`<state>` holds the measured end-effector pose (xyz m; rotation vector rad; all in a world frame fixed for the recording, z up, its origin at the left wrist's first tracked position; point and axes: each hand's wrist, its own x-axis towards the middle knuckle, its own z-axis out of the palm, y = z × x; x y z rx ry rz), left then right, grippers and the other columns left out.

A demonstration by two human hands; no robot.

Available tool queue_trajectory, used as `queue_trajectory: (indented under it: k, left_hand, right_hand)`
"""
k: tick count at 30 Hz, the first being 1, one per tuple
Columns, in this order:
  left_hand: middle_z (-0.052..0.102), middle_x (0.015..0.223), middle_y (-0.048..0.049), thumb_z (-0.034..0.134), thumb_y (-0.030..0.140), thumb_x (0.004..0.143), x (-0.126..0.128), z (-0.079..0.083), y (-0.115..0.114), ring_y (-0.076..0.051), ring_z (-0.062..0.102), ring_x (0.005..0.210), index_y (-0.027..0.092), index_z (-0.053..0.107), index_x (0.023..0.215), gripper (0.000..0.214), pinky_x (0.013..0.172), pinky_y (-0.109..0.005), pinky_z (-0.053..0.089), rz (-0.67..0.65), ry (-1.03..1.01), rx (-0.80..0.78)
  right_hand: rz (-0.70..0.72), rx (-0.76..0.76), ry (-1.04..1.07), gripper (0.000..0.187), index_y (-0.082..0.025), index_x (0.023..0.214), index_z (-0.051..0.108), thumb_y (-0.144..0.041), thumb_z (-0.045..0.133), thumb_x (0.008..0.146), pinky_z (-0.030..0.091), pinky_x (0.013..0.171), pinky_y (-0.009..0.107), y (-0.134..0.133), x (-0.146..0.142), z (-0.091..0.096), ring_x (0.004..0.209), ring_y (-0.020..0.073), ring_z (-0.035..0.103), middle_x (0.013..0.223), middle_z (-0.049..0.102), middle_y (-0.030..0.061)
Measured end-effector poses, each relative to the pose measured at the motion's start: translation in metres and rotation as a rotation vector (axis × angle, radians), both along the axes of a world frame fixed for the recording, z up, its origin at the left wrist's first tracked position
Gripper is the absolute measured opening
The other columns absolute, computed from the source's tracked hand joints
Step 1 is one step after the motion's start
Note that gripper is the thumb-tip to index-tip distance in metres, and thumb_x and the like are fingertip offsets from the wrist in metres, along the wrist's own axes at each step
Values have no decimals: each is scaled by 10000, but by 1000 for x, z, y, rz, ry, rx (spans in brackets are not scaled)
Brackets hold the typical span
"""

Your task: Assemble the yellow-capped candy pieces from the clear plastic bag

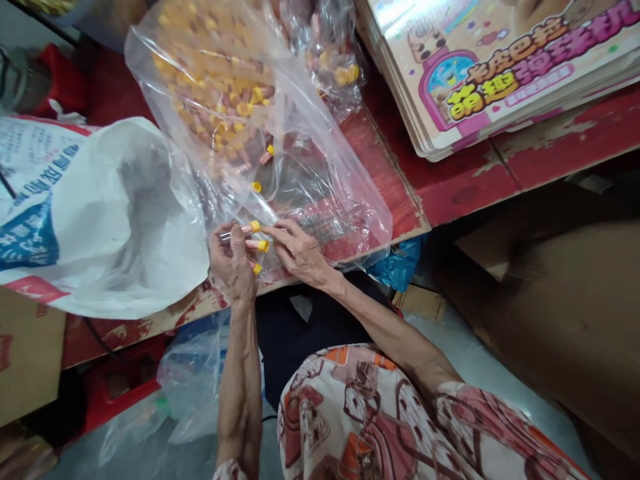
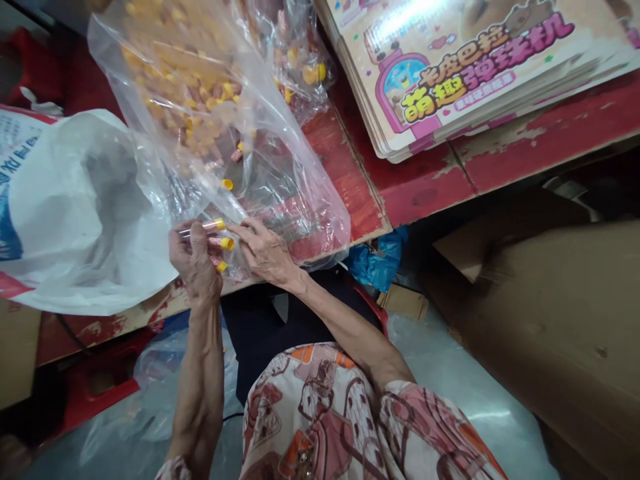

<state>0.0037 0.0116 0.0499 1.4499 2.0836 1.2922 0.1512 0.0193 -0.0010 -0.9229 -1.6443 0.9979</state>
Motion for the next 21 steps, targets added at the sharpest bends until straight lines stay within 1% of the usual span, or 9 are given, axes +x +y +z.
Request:
queue_trajectory:
  k: [2,3,6,9,12,14,16,18,21]
  left_hand:
    - [682,1073,-58,569,640,1076,-1,-5,2,-173,685,914,204,607,1189,452,837,-299,586,31,168,89]
    - [683,1089,-72,584,629,1073,-1,-8,3,-192,686,968,200,624,1164,440,896,-324,586,18,247,109]
    - [690,1077,-92,609,611,1067,-4,-16,4,-224,675,1008,197,662,1093,418,962,-367,575,-78,408,68]
    - [692,1067,-84,602,614,1075,-5,-20,1,-213,670,938,199,658,1120,421,883,-347,581,-56,377,59]
    - [685,1090,-92,561,625,1094,0,-20,-4,-208,678,931,194,641,1192,449,817,-327,578,30,349,118]
    - [685,1103,-106,536,622,1104,4,-20,-7,-219,685,983,192,645,1200,454,858,-338,583,40,401,135]
    - [694,1083,-106,542,612,1104,6,-18,-7,-227,685,1014,196,664,1153,437,923,-353,581,-17,463,106]
    - [704,1072,-97,554,592,1104,4,-15,-7,-221,687,1002,201,673,1134,410,947,-352,576,-77,481,62]
    - [711,1135,-107,538,558,1120,-1,-10,-9,-217,689,1016,193,663,1207,396,953,-354,570,-25,478,107]
  right_hand:
    - [-49,-2,31,419,-202,1425,657,-140,435,1074,574,1142,409,0,1,2,1291,243,632,1414,619,132]
    - [-76,-2,52,414,-193,1397,661,-128,420,1067,561,1159,419,-1,1,3,1296,245,625,1386,629,135]
    - [-99,3,76,349,-179,1228,699,-109,405,1054,565,1123,397,0,2,2,1217,237,644,1264,656,126]
    - [-53,-6,12,309,-181,1135,710,-102,421,1059,570,1066,354,-1,3,1,1171,223,658,1238,653,115]
    - [-10,0,-82,321,-188,1190,719,-91,434,1077,560,1048,328,-1,2,1,1183,213,661,1294,646,110]
    - [15,23,-159,302,-190,1215,724,-109,459,1098,562,1016,323,-2,1,0,1139,214,669,1305,651,108]
    - [21,42,-232,265,-186,1180,732,-135,480,1117,564,996,330,-3,0,0,1077,217,671,1287,664,109]
    - [-4,56,-244,255,-184,1144,730,-140,481,1120,563,1008,338,-3,0,-1,1075,218,669,1290,663,115]
    - [-112,64,-108,304,-185,1187,709,-108,429,1099,554,1071,346,-3,1,-2,1193,222,651,1300,644,124]
